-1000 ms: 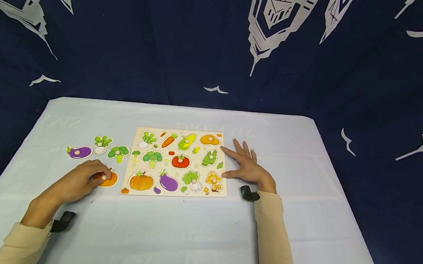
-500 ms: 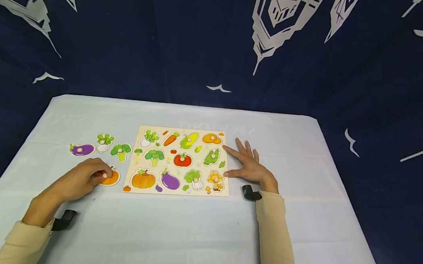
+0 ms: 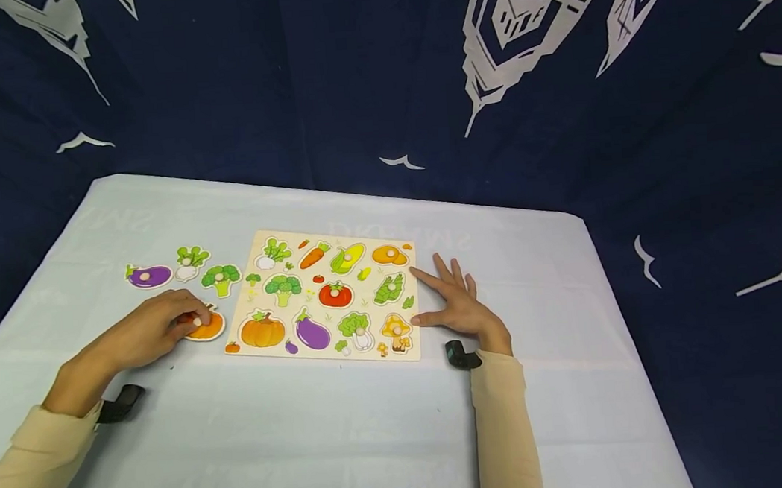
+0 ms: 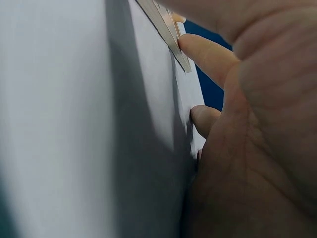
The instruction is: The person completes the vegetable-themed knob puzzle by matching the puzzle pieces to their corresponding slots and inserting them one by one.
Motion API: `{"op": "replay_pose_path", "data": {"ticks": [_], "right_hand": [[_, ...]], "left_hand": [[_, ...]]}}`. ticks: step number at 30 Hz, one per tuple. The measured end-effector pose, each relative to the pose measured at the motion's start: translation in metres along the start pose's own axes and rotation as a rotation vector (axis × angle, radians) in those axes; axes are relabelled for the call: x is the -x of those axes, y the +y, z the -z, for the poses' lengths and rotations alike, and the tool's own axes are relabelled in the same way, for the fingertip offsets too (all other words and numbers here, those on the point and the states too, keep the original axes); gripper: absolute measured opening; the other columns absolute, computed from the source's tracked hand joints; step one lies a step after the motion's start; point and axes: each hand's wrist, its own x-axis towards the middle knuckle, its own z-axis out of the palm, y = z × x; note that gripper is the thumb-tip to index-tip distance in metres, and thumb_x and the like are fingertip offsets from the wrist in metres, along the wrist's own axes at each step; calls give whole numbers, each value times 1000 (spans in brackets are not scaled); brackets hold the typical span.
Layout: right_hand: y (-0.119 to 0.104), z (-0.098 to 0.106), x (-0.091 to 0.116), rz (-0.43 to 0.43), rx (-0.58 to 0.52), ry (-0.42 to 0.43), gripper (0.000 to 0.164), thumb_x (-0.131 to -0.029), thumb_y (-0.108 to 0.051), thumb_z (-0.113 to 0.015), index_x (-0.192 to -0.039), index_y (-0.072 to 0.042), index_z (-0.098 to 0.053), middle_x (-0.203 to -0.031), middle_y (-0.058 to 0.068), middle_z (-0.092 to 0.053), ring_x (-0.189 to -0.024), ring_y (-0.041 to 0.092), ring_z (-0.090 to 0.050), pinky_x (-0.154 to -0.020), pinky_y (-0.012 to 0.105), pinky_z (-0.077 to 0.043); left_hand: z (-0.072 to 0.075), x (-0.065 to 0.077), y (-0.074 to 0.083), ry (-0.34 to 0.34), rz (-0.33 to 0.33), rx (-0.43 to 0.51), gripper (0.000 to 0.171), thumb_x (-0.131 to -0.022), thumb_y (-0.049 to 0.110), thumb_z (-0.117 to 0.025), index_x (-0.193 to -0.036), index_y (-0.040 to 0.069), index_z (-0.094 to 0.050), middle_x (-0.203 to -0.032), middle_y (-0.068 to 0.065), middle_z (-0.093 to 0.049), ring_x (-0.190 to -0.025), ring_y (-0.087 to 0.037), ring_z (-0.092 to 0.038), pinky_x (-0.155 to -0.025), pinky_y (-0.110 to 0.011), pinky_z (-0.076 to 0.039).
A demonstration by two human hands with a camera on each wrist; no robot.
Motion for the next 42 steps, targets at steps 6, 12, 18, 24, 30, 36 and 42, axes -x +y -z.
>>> {"op": "replay_pose_path", "data": {"ticks": [6, 12, 18, 24, 30, 36, 42], "right_hand": [[-1, -1, 1, -2, -1, -1, 99, -76, -47, -85, -158, -33, -31, -170, 7, 10, -153, 34, 24, -118, 63, 16], [-1, -2, 1, -6, 8, 4, 99, -76, -47, -85, -158, -34, -31, -170, 6, 9, -153, 34, 24, -119, 62, 16], [0, -1, 1, -7, 2, 12, 99, -75, -46, -86, -157, -34, -32, -170, 6, 9, -153, 34, 24, -119, 63, 16], [-1, -2, 1, -11, -4, 17, 99, -75, -45, -86, -157, -33, -33, -170, 6, 8, -153, 34, 24, -118, 63, 16], [-1, -2, 1, -10, 3, 16, 99, -75, -46, -86, -157, -34, -32, -170, 6, 9, -153, 34, 24, -118, 63, 16], [-1, -3, 0, -12, 2, 18, 100, -74, -46, -86, -157, -33, -32, -170, 5, 8, -153, 33, 24, -118, 63, 16], [-1, -3, 0, -14, 3, 21, 100, -74, -45, -86, -157, -32, -33, -170, 6, 8, -153, 34, 24, -119, 63, 16]], "left_hand": [[0, -2, 5, -7, -13, -6, 17, -89, -3, -69, -96, 12, -71, -103, -4, -68, -103, -28, -60, -97, -55, -49], [0, -4, 12, 4, -45, -23, 17, -89, -3, -70, -95, 13, -71, -103, -3, -69, -105, -29, -60, -97, -56, -47], [-1, -9, 22, 1, -71, -32, 17, -89, -2, -71, -95, 14, -72, -100, 0, -68, -103, -27, -60, -88, -50, -46], [-6, -13, 30, -20, -63, -49, 16, -90, 1, -70, -99, 13, -73, -98, 1, -66, -101, -24, -58, -85, -46, -46], [-14, -17, 34, -27, -91, -55, 15, -91, 2, -69, -100, 13, -73, -100, 1, -67, -103, -26, -59, -88, -50, -48], [-21, -22, 39, -35, -115, -59, 16, -90, 2, -71, -99, 15, -73, -94, 6, -63, -97, -19, -59, -85, -43, -47], [-29, -27, 46, -59, -139, -50, 16, -91, 3, -70, -102, 15, -73, -100, 4, -65, -104, -22, -61, -88, -47, -48]]}}
